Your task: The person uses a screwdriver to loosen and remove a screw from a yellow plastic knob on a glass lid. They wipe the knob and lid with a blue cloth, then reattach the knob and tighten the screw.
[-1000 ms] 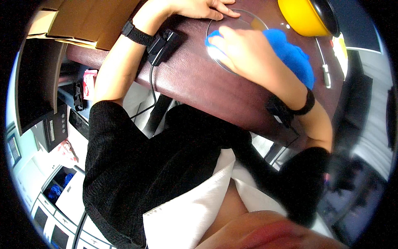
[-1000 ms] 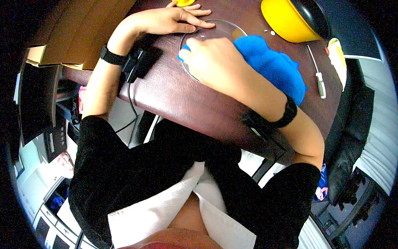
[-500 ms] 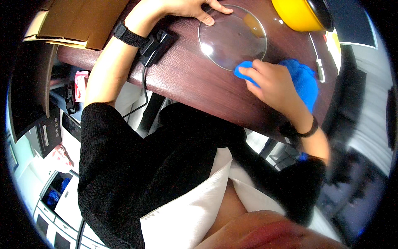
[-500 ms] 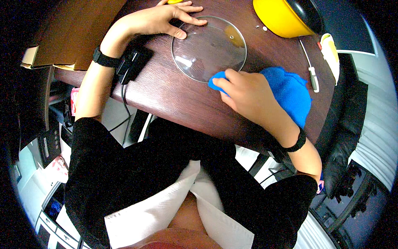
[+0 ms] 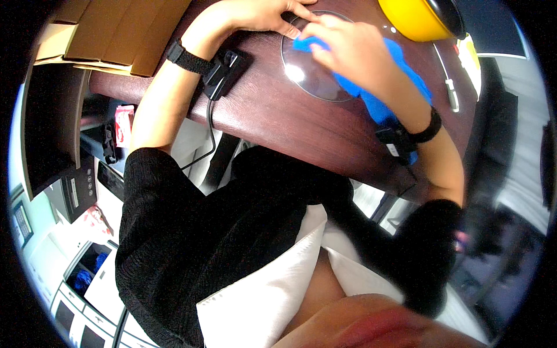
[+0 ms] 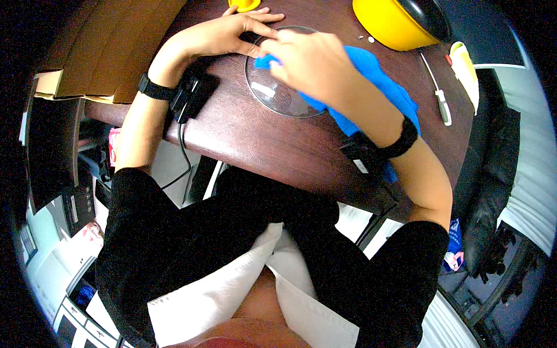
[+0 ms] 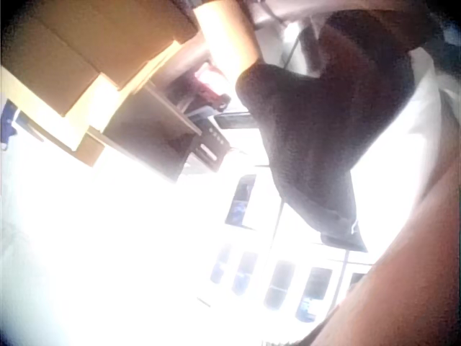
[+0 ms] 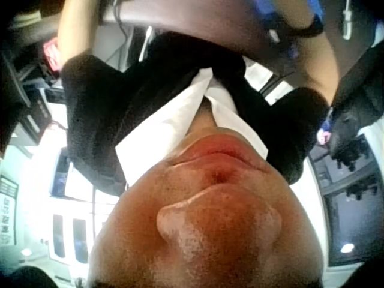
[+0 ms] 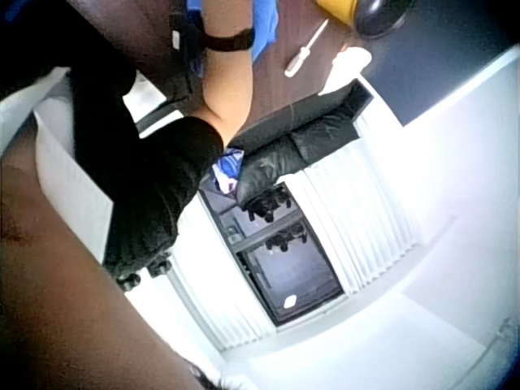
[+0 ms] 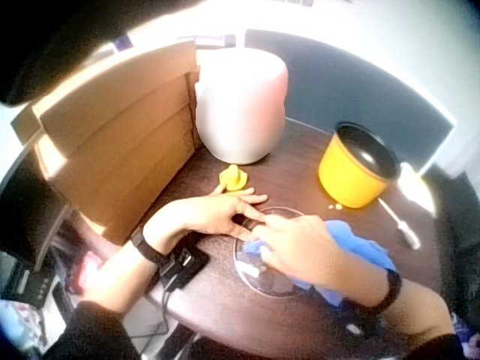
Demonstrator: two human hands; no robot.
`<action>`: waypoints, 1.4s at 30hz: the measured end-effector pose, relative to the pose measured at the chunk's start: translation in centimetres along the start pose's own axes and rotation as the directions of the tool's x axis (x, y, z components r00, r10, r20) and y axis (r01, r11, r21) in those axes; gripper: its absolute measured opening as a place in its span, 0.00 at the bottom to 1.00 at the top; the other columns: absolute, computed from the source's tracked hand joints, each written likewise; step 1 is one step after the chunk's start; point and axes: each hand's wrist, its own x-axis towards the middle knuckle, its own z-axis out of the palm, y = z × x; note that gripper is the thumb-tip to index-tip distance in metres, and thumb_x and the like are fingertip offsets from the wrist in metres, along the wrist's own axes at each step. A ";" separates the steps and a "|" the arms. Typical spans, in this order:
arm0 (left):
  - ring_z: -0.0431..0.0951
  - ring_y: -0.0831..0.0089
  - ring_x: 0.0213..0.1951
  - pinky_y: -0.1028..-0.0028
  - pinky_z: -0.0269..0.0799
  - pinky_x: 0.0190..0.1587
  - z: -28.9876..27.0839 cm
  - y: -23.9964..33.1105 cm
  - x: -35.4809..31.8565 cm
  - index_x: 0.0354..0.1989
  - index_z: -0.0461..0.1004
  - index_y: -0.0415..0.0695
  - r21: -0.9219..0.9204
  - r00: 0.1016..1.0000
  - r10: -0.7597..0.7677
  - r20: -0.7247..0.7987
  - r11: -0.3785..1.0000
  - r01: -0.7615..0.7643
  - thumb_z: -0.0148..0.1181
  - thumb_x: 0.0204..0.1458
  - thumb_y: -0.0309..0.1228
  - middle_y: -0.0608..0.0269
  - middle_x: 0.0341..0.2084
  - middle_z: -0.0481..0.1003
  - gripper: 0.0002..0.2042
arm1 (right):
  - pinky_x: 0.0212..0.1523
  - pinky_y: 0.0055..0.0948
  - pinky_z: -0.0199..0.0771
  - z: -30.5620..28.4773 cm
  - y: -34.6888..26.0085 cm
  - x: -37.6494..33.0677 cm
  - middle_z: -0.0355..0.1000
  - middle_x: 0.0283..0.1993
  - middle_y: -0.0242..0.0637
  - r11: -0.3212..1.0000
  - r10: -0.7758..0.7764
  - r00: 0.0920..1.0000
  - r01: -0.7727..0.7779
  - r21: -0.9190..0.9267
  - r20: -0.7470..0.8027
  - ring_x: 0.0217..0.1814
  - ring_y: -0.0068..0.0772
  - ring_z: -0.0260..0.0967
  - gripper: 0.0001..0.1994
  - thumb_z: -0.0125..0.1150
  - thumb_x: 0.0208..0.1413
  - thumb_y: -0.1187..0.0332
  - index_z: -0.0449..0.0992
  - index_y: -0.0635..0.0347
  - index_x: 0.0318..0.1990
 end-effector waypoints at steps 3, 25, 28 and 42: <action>0.42 0.53 0.70 0.46 0.27 0.66 -1.0 0.7 0.0 0.61 0.67 0.61 -0.094 0.998 -0.019 0.065 0.995 0.026 0.63 0.50 0.39 0.53 0.68 0.50 0.27 | 0.28 0.39 0.74 -0.4 3.4 -2.2 0.70 0.31 0.35 0.989 0.132 0.991 -0.133 -0.064 -0.022 0.29 0.41 0.73 0.09 0.58 0.51 0.63 0.74 0.48 0.40; 0.39 0.54 0.71 0.44 0.25 0.66 1.3 -1.1 0.6 0.59 0.68 0.66 -0.003 0.996 0.080 -0.041 0.997 -0.081 0.66 0.45 0.34 0.59 0.69 0.48 0.29 | 0.25 0.35 0.73 -1.9 -4.9 -5.5 0.66 0.29 0.35 0.980 -0.117 0.972 0.081 0.180 0.202 0.26 0.36 0.72 0.09 0.61 0.44 0.67 0.71 0.51 0.34; 0.39 0.54 0.71 0.44 0.25 0.66 1.1 -0.2 0.0 0.59 0.68 0.66 0.016 0.998 0.056 -0.040 0.998 -0.055 0.66 0.45 0.34 0.59 0.69 0.47 0.29 | 0.25 0.35 0.72 -3.3 -3.7 -7.7 0.65 0.30 0.34 0.967 0.000 0.969 -0.064 0.248 0.248 0.26 0.36 0.71 0.11 0.63 0.43 0.67 0.73 0.49 0.37; 0.42 0.58 0.70 0.50 0.27 0.68 0.4 -0.3 0.5 0.57 0.70 0.64 -0.051 0.997 0.079 -0.016 0.996 -0.079 0.66 0.44 0.35 0.57 0.69 0.48 0.28 | 0.28 0.39 0.74 -1.1 2.0 -7.4 0.72 0.33 0.37 0.938 0.341 0.939 -0.337 0.079 -0.043 0.29 0.45 0.73 0.10 0.59 0.51 0.62 0.72 0.50 0.40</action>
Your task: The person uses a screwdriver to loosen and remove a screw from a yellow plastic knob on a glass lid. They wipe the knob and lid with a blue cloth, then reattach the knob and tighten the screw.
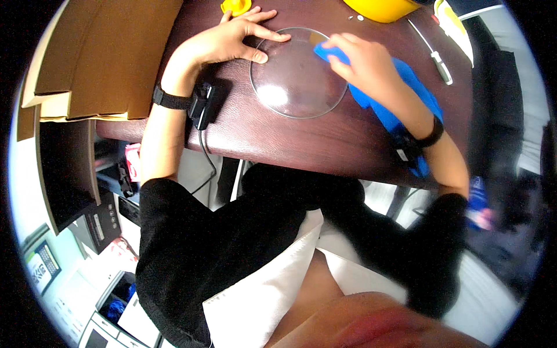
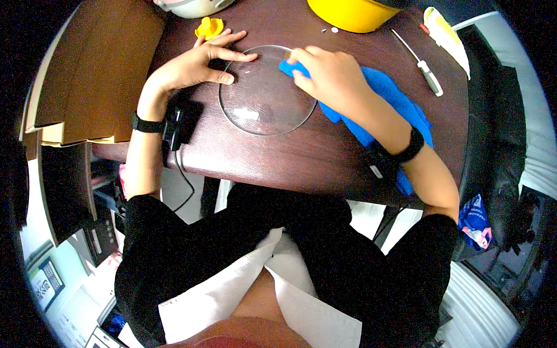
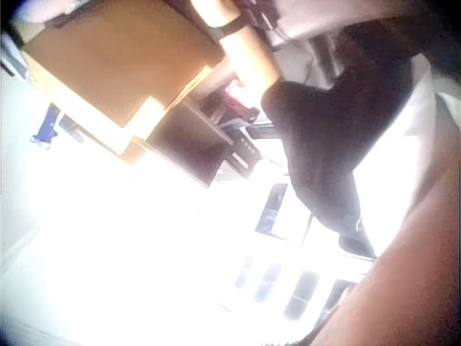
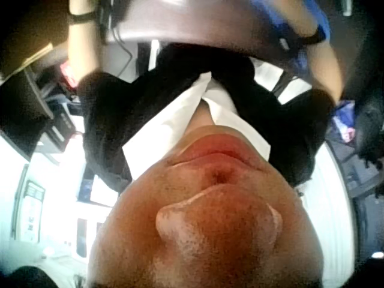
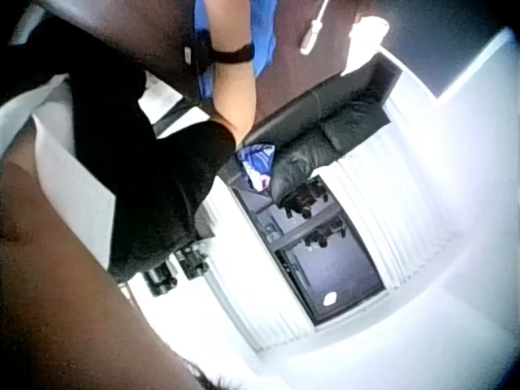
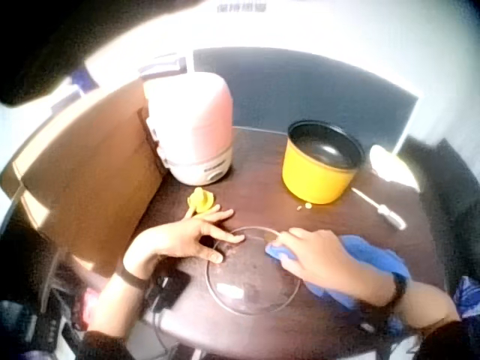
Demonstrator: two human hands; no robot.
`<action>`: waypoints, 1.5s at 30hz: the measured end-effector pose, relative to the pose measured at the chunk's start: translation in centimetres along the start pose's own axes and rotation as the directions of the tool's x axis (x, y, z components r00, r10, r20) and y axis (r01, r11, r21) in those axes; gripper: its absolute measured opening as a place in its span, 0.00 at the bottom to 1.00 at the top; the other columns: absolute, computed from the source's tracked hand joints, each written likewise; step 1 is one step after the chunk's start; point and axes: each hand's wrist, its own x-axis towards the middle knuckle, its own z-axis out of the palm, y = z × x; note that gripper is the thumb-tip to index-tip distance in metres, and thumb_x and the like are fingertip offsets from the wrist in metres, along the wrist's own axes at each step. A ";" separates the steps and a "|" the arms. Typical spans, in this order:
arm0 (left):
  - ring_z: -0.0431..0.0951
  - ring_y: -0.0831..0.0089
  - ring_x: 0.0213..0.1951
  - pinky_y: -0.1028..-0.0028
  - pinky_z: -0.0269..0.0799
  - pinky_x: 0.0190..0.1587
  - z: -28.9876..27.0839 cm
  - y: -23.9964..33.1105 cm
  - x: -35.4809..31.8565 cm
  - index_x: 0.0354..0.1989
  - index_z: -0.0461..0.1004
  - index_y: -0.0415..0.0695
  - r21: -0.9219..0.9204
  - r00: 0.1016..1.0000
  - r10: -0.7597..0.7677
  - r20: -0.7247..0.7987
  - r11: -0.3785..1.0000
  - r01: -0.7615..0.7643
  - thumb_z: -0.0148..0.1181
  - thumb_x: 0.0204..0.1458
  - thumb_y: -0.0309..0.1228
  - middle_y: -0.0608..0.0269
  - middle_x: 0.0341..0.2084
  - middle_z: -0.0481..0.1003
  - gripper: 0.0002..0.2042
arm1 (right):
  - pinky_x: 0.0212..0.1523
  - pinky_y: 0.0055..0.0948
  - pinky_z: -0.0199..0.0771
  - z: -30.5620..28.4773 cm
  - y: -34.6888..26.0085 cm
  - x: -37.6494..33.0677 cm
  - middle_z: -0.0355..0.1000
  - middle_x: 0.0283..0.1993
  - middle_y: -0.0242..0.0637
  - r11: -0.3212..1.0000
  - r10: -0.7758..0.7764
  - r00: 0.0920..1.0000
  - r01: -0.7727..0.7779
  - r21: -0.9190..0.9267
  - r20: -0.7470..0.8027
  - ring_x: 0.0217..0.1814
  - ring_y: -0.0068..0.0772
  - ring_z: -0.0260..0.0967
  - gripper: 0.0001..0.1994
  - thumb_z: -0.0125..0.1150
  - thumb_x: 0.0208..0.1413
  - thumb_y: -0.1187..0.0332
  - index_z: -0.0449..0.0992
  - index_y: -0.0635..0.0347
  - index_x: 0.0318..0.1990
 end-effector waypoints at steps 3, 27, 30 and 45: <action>0.42 0.57 0.70 0.48 0.26 0.67 0.1 -0.4 -0.1 0.58 0.70 0.64 -0.006 1.000 0.012 0.009 1.000 -0.012 0.66 0.44 0.36 0.56 0.69 0.48 0.27 | 0.25 0.39 0.74 0.9 -1.2 2.2 0.70 0.30 0.36 0.995 -0.084 0.996 0.082 -0.049 -0.031 0.28 0.42 0.73 0.09 0.59 0.50 0.63 0.72 0.51 0.38; 0.55 0.56 0.66 0.62 0.47 0.66 -0.8 1.2 -0.4 0.54 0.73 0.52 0.001 0.996 0.009 -0.093 1.000 -0.009 0.65 0.47 0.34 0.51 0.62 0.60 0.23 | 0.41 0.38 0.70 -4.5 4.5 -6.4 0.67 0.38 0.36 0.914 0.249 0.968 -0.244 -0.323 -0.029 0.45 0.39 0.68 0.13 0.58 0.55 0.60 0.72 0.52 0.45; 0.67 0.61 0.59 0.66 0.57 0.62 -1.6 1.7 -0.2 0.49 0.75 0.41 -0.202 0.986 -0.068 -0.151 0.979 0.036 0.62 0.50 0.34 0.51 0.54 0.71 0.18 | 0.42 0.37 0.68 -5.0 5.0 -5.5 0.67 0.38 0.35 0.893 0.181 0.981 -0.195 -0.406 -0.072 0.44 0.38 0.68 0.14 0.59 0.53 0.60 0.72 0.52 0.45; 0.80 0.70 0.33 0.73 0.72 0.40 -1.5 0.7 0.1 0.37 0.77 0.37 -0.039 0.873 -0.199 -0.445 0.978 0.204 0.61 0.52 0.32 0.53 0.29 0.79 0.11 | 0.32 0.36 0.76 -0.9 4.9 3.0 0.73 0.19 0.43 0.791 0.428 0.898 -0.429 -0.436 -0.106 0.27 0.45 0.75 0.18 0.59 0.53 0.51 0.78 0.60 0.32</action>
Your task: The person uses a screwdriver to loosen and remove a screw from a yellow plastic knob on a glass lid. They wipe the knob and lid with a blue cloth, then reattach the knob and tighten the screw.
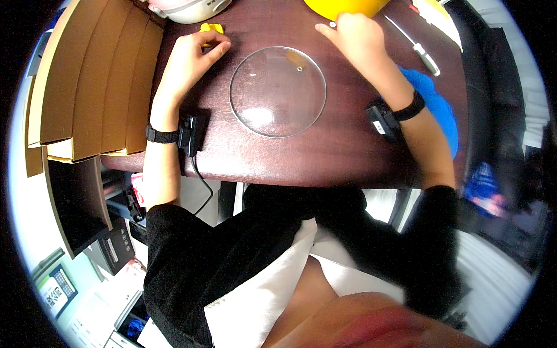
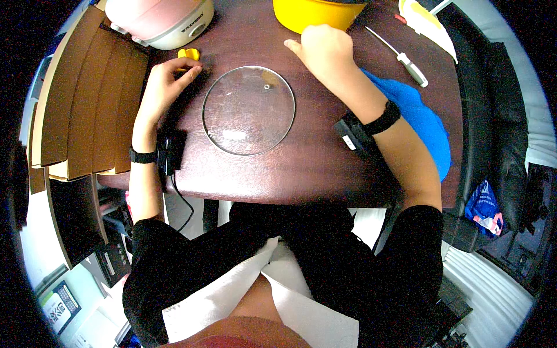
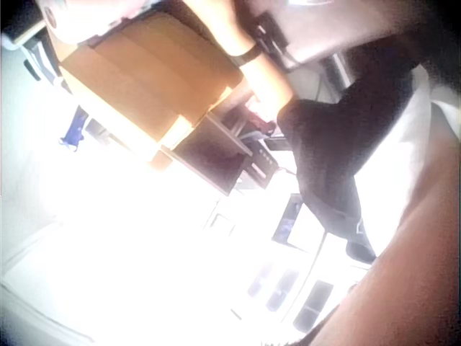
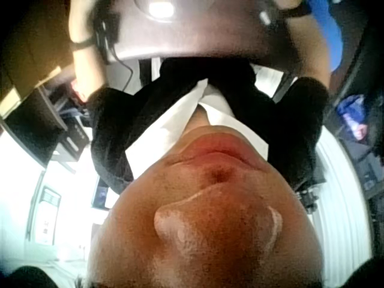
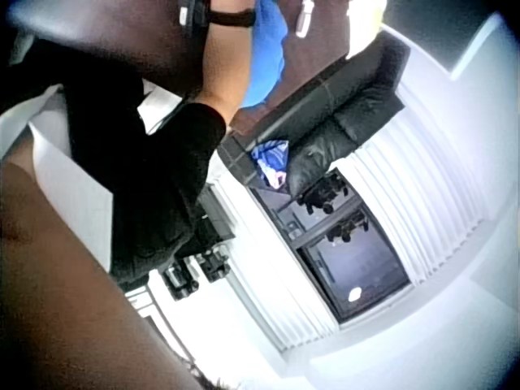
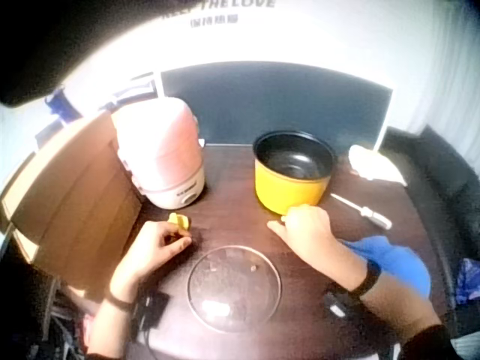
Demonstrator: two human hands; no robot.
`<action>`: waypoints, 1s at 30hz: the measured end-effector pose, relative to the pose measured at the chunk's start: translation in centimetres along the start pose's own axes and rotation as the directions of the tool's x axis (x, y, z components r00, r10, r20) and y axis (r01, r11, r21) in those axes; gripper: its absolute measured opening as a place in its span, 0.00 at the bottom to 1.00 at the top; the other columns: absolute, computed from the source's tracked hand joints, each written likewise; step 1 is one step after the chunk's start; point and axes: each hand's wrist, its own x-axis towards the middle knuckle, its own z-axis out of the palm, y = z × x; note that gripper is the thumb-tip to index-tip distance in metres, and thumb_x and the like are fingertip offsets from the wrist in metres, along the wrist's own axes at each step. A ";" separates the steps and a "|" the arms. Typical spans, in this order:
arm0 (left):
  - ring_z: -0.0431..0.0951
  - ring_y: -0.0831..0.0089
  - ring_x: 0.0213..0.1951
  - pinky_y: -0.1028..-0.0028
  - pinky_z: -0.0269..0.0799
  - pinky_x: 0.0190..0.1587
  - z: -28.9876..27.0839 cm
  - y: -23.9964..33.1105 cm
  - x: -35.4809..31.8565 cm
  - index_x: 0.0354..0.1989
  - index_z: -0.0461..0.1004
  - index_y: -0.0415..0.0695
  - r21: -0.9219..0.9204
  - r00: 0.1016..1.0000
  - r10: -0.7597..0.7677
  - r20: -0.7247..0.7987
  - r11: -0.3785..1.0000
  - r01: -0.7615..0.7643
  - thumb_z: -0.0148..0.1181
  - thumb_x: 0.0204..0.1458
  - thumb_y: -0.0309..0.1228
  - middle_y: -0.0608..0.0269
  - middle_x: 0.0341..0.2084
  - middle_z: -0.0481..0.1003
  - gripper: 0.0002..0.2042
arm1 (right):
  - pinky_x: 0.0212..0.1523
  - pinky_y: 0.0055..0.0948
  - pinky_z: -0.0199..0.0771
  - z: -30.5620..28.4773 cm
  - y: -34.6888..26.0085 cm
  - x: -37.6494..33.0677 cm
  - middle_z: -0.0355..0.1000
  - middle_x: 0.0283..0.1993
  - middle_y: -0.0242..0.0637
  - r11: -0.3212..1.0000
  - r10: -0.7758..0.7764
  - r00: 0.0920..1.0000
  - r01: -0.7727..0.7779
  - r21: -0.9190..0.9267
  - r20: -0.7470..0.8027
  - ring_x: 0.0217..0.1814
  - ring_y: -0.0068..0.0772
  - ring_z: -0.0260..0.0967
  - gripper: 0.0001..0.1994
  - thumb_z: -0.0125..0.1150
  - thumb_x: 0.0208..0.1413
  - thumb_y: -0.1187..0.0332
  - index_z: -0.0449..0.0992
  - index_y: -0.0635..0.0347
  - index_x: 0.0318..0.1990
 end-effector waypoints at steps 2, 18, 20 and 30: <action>0.80 0.69 0.34 0.73 0.72 0.40 0.0 0.1 -0.1 0.37 0.77 0.37 0.021 1.000 0.020 -0.012 1.000 -0.020 0.61 0.52 0.33 0.54 0.29 0.79 0.11 | 0.31 0.38 0.76 0.4 -0.2 0.1 0.73 0.20 0.43 0.999 -0.049 0.995 0.051 0.018 -0.086 0.27 0.44 0.75 0.17 0.59 0.53 0.53 0.78 0.59 0.31; 0.79 0.71 0.31 0.74 0.72 0.38 0.1 0.3 0.1 0.37 0.77 0.37 0.022 1.000 0.001 -0.010 1.000 -0.001 0.61 0.52 0.32 0.55 0.27 0.79 0.10 | 0.29 0.36 0.75 3.2 2.1 0.6 0.75 0.26 0.39 0.956 -0.268 0.947 0.284 0.070 -0.177 0.28 0.40 0.75 0.07 0.60 0.52 0.60 0.78 0.50 0.33; 0.79 0.71 0.30 0.73 0.72 0.38 0.1 0.2 0.1 0.37 0.77 0.37 0.032 1.000 0.009 -0.010 0.999 -0.009 0.61 0.52 0.32 0.55 0.27 0.79 0.10 | 0.29 0.36 0.74 3.3 2.3 0.7 0.75 0.26 0.39 0.954 -0.276 0.946 0.291 0.073 -0.168 0.27 0.41 0.74 0.07 0.60 0.52 0.61 0.79 0.51 0.33; 0.76 0.76 0.28 0.75 0.71 0.35 0.1 -0.1 0.2 0.36 0.76 0.35 -0.010 0.999 -0.053 0.000 0.999 0.053 0.60 0.53 0.31 0.57 0.25 0.77 0.10 | 0.25 0.38 0.74 3.8 3.9 0.0 0.73 0.20 0.40 0.898 -0.107 0.913 0.259 0.355 -0.394 0.22 0.43 0.73 0.09 0.60 0.53 0.60 0.80 0.52 0.29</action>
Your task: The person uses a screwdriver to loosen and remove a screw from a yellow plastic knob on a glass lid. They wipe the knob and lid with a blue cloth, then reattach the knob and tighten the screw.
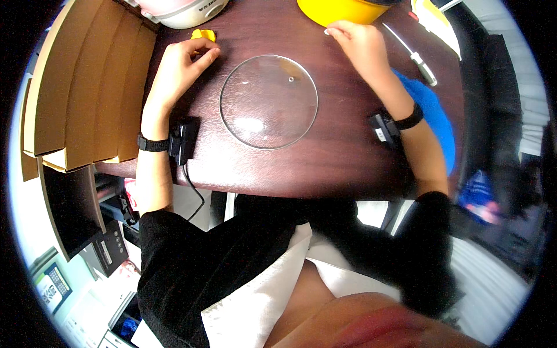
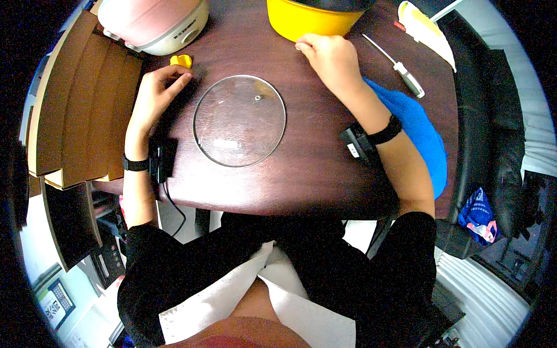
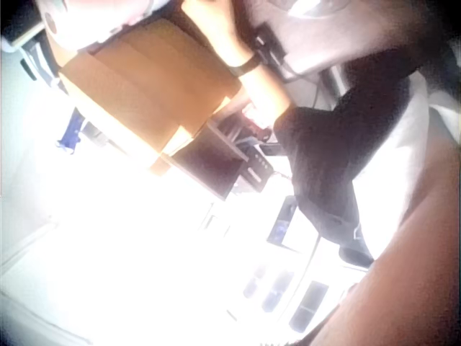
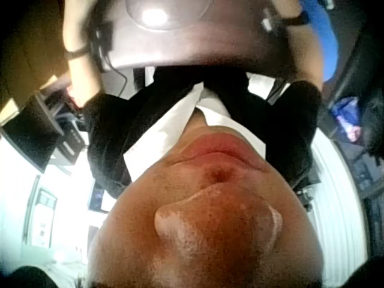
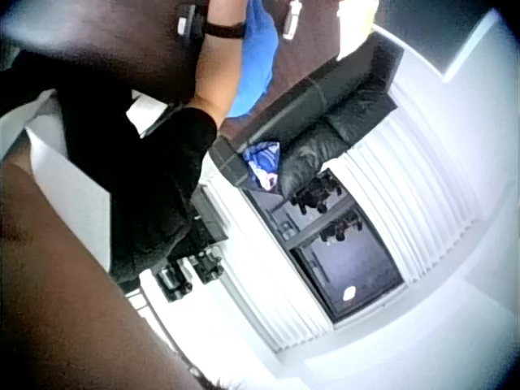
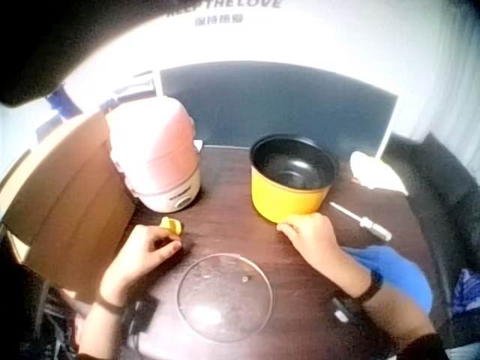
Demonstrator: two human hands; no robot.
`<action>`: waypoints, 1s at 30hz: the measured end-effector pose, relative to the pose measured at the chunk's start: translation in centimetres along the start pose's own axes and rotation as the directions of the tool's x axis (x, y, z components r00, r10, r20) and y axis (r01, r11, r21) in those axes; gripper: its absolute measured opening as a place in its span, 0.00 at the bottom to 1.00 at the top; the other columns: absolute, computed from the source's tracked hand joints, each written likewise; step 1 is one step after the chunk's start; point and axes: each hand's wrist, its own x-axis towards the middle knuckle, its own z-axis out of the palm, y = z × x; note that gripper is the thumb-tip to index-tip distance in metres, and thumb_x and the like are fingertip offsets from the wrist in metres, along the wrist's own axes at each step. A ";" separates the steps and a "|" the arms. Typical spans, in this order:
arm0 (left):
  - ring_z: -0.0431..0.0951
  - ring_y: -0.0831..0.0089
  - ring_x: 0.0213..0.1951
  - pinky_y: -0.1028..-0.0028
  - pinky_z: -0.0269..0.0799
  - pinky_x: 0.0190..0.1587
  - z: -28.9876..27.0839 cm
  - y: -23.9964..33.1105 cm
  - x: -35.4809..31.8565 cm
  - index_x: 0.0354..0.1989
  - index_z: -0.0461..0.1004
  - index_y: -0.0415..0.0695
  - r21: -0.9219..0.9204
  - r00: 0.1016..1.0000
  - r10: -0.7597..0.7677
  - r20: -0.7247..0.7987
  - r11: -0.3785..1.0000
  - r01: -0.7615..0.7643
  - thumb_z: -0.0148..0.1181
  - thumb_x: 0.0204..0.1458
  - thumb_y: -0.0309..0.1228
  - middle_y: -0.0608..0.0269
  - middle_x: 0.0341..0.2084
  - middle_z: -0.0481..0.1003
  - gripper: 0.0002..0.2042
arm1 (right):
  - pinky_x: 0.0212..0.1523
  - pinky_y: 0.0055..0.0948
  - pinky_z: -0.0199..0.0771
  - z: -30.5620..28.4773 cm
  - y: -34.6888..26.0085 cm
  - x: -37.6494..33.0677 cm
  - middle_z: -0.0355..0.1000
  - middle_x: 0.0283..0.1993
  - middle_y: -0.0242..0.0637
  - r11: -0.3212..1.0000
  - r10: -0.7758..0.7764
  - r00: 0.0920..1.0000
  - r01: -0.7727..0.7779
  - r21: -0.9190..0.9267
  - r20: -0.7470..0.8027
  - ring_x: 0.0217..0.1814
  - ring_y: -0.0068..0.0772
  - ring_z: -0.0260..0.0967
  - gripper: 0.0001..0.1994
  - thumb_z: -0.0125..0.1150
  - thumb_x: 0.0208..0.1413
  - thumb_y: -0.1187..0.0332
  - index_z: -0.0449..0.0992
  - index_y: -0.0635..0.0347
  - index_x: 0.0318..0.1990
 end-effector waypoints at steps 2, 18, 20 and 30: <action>0.75 0.77 0.28 0.76 0.71 0.35 -0.1 0.4 -0.1 0.36 0.76 0.35 0.031 1.000 0.021 0.007 0.999 -0.021 0.59 0.54 0.31 0.59 0.24 0.77 0.10 | 0.25 0.39 0.74 -0.1 -0.3 0.0 0.73 0.20 0.41 0.991 -0.038 0.999 0.041 -0.125 0.030 0.22 0.44 0.73 0.09 0.60 0.52 0.59 0.80 0.51 0.29; 0.77 0.74 0.30 0.74 0.71 0.37 -0.2 0.0 -0.2 0.37 0.76 0.35 0.042 0.999 0.048 0.017 0.998 -0.049 0.59 0.54 0.32 0.55 0.27 0.78 0.11 | 0.28 0.23 0.66 -0.3 0.4 0.4 0.72 0.22 0.34 0.903 0.158 0.890 -0.305 0.302 0.427 0.23 0.20 0.66 0.10 0.62 0.53 0.63 0.80 0.61 0.34; 0.78 0.73 0.31 0.74 0.71 0.38 -0.2 0.2 -0.2 0.37 0.76 0.35 0.041 0.998 0.052 0.025 0.998 -0.053 0.59 0.54 0.32 0.54 0.27 0.78 0.11 | 0.29 0.22 0.66 -0.3 1.0 0.5 0.73 0.24 0.31 0.866 0.148 0.839 -0.366 0.341 0.523 0.26 0.18 0.66 0.11 0.62 0.54 0.62 0.79 0.62 0.33; 0.79 0.68 0.33 0.72 0.71 0.38 0.0 -0.2 0.0 0.37 0.77 0.36 -0.051 0.999 0.025 0.024 0.998 -0.024 0.60 0.52 0.33 0.54 0.31 0.79 0.11 | 0.31 0.28 0.72 0.0 2.1 1.0 0.76 0.28 0.37 0.783 0.197 0.706 -0.531 0.324 0.681 0.28 0.27 0.72 0.15 0.65 0.51 0.58 0.80 0.64 0.34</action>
